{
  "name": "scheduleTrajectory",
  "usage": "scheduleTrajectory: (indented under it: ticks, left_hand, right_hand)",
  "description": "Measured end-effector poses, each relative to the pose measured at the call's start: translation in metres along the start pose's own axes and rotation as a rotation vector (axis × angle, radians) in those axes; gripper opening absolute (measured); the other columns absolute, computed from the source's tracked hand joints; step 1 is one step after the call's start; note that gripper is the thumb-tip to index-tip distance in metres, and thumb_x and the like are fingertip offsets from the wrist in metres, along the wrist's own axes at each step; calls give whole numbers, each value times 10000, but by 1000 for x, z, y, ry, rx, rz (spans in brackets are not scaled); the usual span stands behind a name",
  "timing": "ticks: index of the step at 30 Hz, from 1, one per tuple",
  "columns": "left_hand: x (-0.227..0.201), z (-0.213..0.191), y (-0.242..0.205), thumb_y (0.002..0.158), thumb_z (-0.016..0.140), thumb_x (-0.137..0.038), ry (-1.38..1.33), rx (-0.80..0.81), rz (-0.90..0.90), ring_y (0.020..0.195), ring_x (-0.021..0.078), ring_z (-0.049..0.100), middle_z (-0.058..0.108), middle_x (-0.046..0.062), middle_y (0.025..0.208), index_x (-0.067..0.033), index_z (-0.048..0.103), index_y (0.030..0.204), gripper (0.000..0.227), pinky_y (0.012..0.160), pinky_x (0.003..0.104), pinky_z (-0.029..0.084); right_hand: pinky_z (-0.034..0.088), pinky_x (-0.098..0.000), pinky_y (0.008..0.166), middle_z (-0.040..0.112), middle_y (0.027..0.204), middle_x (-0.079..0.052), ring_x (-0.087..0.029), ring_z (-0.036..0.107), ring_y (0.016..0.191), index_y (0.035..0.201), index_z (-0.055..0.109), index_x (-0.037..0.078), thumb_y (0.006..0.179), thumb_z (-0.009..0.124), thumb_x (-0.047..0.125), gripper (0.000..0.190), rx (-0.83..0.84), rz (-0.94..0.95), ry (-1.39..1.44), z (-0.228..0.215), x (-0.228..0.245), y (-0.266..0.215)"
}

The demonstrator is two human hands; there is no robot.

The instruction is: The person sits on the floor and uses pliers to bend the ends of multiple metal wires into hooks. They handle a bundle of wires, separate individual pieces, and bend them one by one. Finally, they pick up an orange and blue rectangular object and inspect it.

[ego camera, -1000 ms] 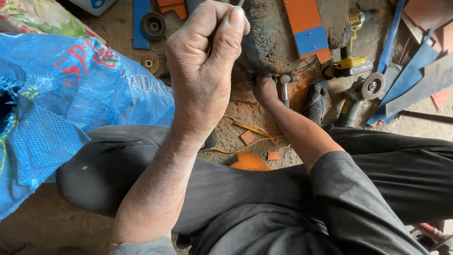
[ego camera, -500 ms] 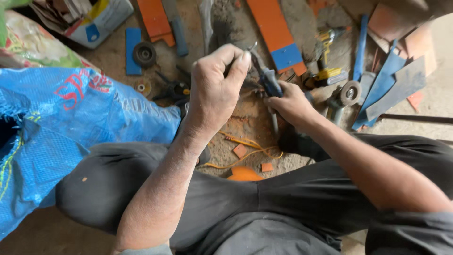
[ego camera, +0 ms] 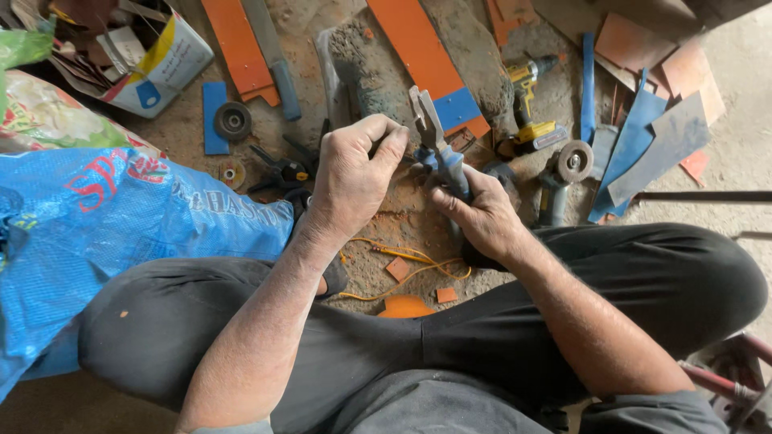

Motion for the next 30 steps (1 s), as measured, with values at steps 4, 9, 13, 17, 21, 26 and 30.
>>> scheduleTrajectory:
  ticks: [4,9,13,17,21,26,30]
  left_hand:
    - [2,5,1,1041,638,-139,-2,52,-53,696,36,549,639,18,695,8,703,951,184,610,276,489]
    - [2,11,2,1031,645,-135,45,82,-74,679,30,565,648,21,682,0,713,954,170,595,272,494]
    - [-2,11,3,1032,644,-131,68,95,-58,672,42,594,667,25,694,0,719,976,162,596,274,501]
    - [-7,9,1,1031,635,-121,81,124,-53,673,54,633,703,29,727,-11,732,1017,148,588,274,516]
    - [-10,8,0,1038,627,-107,81,139,-60,665,61,624,701,36,729,-10,734,1031,145,574,273,509]
    - [-15,5,-3,1043,630,-100,76,144,-2,666,74,621,689,51,729,-20,725,1052,124,590,283,508]
    - [-14,4,-5,1040,641,-98,100,148,69,673,91,638,677,91,767,-15,701,1073,108,614,301,515]
  right_hand:
    - [517,-281,807,648,913,-21,-107,552,875,1162,635,47,990,708,272,293,14,-8,-35,-3,7,-3]
    - [512,-305,754,617,900,-41,-143,563,826,1093,631,45,958,723,206,229,57,57,-83,-4,11,-1]
    - [515,-310,814,618,960,-50,-148,569,890,1138,616,30,951,722,180,262,57,-36,-57,-5,21,-1]
    - [520,-329,840,599,1009,-88,-180,587,926,1129,612,17,963,721,169,250,81,-56,-114,-7,24,0]
    - [536,-364,882,641,1163,-126,-224,642,1021,1189,589,29,953,740,206,332,70,-62,-218,-8,27,-1]
    - [499,-411,903,651,1197,-197,-286,629,1106,1378,423,12,871,773,228,653,-13,-182,-118,-9,39,1]
    - [551,-392,844,717,1014,-181,-267,696,912,1304,581,64,915,728,197,436,20,-10,-245,-5,30,4]
Point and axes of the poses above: each hand's wrist, its own y-axis towards the middle knuckle, its own z-axis out of the palm, x = y × z, the point moved 5 cm from there along y, towards the middle knuckle
